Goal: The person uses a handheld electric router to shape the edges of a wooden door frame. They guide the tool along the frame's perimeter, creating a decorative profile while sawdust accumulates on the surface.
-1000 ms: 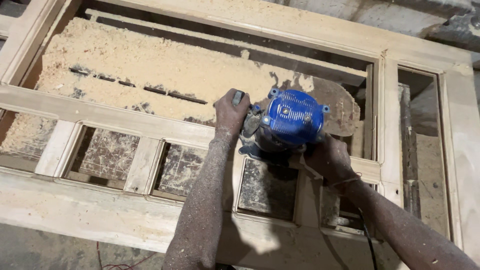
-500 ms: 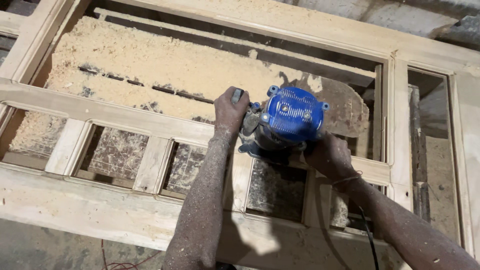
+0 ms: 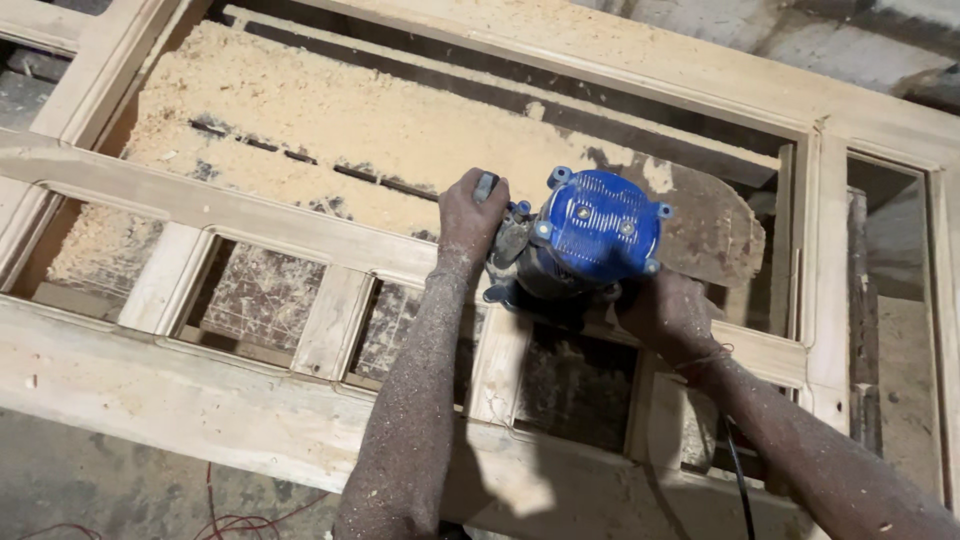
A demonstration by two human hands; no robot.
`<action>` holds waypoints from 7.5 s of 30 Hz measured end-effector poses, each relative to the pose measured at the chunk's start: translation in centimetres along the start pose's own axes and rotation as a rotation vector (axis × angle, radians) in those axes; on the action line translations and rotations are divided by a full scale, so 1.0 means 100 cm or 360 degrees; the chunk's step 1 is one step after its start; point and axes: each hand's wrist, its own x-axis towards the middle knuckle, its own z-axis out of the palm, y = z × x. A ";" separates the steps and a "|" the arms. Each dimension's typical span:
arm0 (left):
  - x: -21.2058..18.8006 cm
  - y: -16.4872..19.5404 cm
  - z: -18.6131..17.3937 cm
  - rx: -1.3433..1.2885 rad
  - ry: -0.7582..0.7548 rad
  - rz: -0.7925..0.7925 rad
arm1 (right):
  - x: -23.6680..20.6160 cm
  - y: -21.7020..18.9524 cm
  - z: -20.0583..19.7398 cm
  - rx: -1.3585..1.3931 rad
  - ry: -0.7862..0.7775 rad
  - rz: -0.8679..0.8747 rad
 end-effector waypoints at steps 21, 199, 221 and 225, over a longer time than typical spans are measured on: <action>0.009 -0.003 -0.041 -0.0092 0.0045 -0.0145 | 0.017 -0.025 0.020 0.0013 0.0048 -0.0200; 0.124 -0.103 -0.244 -0.0189 -0.0440 -0.0192 | 0.095 -0.237 0.104 -0.0590 -0.0424 0.0209; 0.139 -0.116 -0.278 -0.0130 -0.0372 -0.0076 | 0.111 -0.277 0.111 -0.0634 -0.0445 0.0174; 0.142 -0.120 -0.284 -0.0232 -0.0343 0.0034 | 0.119 -0.287 0.114 -0.0497 -0.0179 -0.0198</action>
